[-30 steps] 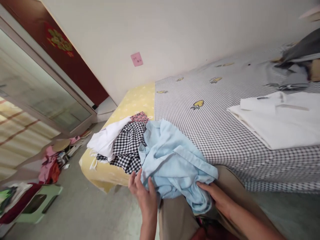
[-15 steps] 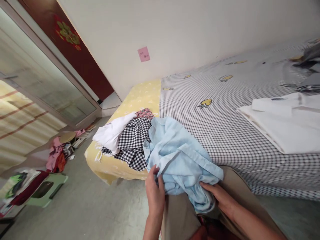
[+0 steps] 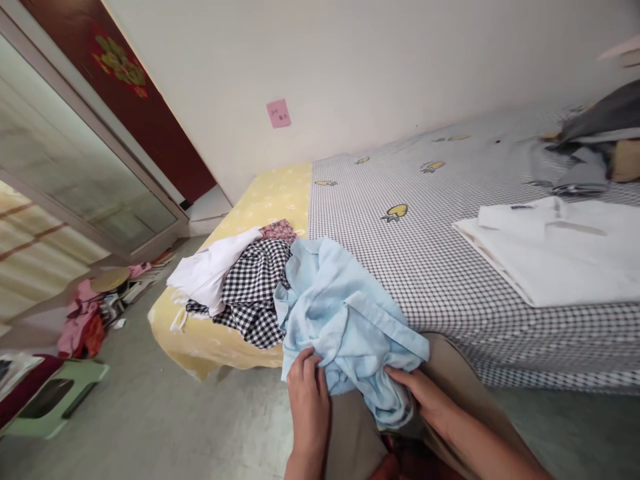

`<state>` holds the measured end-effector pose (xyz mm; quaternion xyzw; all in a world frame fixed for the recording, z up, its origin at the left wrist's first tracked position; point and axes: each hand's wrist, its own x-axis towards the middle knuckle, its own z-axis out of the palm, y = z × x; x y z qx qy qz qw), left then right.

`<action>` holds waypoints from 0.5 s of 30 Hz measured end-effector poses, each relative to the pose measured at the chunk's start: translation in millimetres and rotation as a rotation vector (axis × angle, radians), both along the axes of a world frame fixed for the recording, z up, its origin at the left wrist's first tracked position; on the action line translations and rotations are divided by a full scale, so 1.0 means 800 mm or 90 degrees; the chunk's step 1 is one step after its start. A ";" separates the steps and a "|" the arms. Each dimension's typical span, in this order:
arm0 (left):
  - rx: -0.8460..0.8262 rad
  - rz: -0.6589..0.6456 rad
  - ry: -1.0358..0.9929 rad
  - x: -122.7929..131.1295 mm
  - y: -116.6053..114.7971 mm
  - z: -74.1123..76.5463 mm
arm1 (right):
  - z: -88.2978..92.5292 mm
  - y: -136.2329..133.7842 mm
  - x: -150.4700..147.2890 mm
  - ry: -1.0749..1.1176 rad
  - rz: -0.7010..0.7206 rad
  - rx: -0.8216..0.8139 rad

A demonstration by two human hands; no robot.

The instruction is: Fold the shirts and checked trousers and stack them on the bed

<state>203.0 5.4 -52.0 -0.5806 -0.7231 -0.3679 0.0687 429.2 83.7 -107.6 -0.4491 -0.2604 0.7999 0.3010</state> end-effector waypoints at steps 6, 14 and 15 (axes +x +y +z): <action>0.014 0.004 0.007 0.003 0.000 -0.009 | -0.001 0.001 -0.001 -0.004 -0.013 -0.010; 0.028 0.021 -0.018 0.009 -0.003 -0.007 | 0.024 -0.002 0.000 0.000 -0.013 -0.039; 0.028 0.026 -0.026 0.010 -0.004 -0.006 | 0.026 -0.002 0.000 0.004 -0.012 -0.035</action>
